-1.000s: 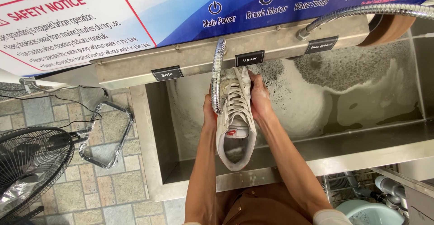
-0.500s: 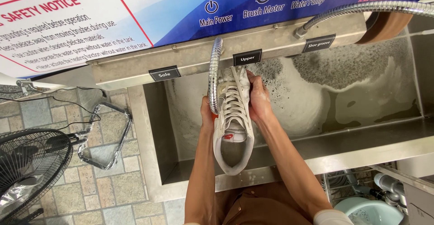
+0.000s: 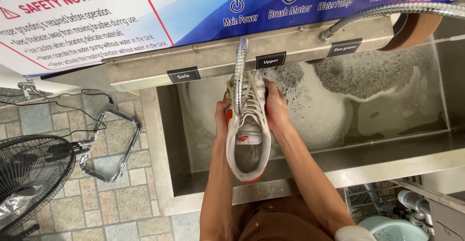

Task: Washing and scrubbing a white sneaker in an industrial cleaning sink.

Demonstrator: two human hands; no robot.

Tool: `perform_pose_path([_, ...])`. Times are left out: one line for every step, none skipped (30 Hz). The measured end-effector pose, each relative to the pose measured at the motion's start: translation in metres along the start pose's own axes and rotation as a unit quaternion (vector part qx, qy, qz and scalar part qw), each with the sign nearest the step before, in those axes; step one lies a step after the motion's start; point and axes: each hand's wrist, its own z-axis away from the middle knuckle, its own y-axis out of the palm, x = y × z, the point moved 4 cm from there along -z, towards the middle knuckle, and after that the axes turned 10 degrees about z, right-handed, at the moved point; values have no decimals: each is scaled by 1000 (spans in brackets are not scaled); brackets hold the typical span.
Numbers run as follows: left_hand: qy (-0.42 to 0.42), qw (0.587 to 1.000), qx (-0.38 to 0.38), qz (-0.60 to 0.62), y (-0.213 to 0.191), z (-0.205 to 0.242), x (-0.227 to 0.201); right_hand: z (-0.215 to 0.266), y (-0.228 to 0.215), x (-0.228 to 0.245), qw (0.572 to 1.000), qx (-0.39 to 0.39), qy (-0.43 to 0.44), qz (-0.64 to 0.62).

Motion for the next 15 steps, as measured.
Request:
perform_pose_path([-1, 1000, 1, 0, -4, -4, 1, -1, 1, 1, 1000, -1, -1, 0])
perform_pose_path([-1, 1000, 4, 9, -8, -9, 1, -2, 2, 1, 1000, -5, 7, -12])
perform_pose_path([1, 1000, 6, 18, -12, -13, 0, -4, 4, 1, 1000, -9, 15, -24])
perform_pose_path([1, 1000, 7, 18, -18, -14, 1, -3, 7, 5, 1000, -8, 14, -24])
perform_pose_path([10, 1000, 11, -4, -25, -16, 1, -3, 10, 6, 999, -20, 30, -27])
perform_pose_path([20, 999, 14, -27, -32, -17, 1, -3, 13, 8, 998, -31, 45, -29])
perform_pose_path([19, 999, 13, -26, -32, -18, 0, -4, 14, 9, 998, -32, 45, -29])
perform_pose_path([20, 998, 26, -50, -31, -19, -1, -5, 14, 9, 998, -33, 50, -30])
perform_pose_path([21, 996, 39, -75, -30, -21, -2, -7, 14, 9, 997, -33, 55, -31])
perform_pose_path([21, 996, 39, -74, -24, -21, -3, -8, 17, 12, 997, -34, 55, -31])
perform_pose_path([18, 996, 44, -72, -19, -20, -3, -8, 21, 15, 998, -30, 49, -35])
perform_pose_path([14, 996, 49, -70, -14, -19, -4, -8, 24, 17, 998, -26, 43, -39])
perform_pose_path([14, 996, 48, -70, 0, -14, -6, -11, 23, 16, 998, -27, 44, -39])
perform_pose_path([6, 999, 25, -45, 12, -9, -7, -13, 23, 16, 998, -15, 41, -39])
perform_pose_path([-2, 1000, 4, -21, 24, -5, -9, -17, 23, 17, 999, -3, 37, -40])
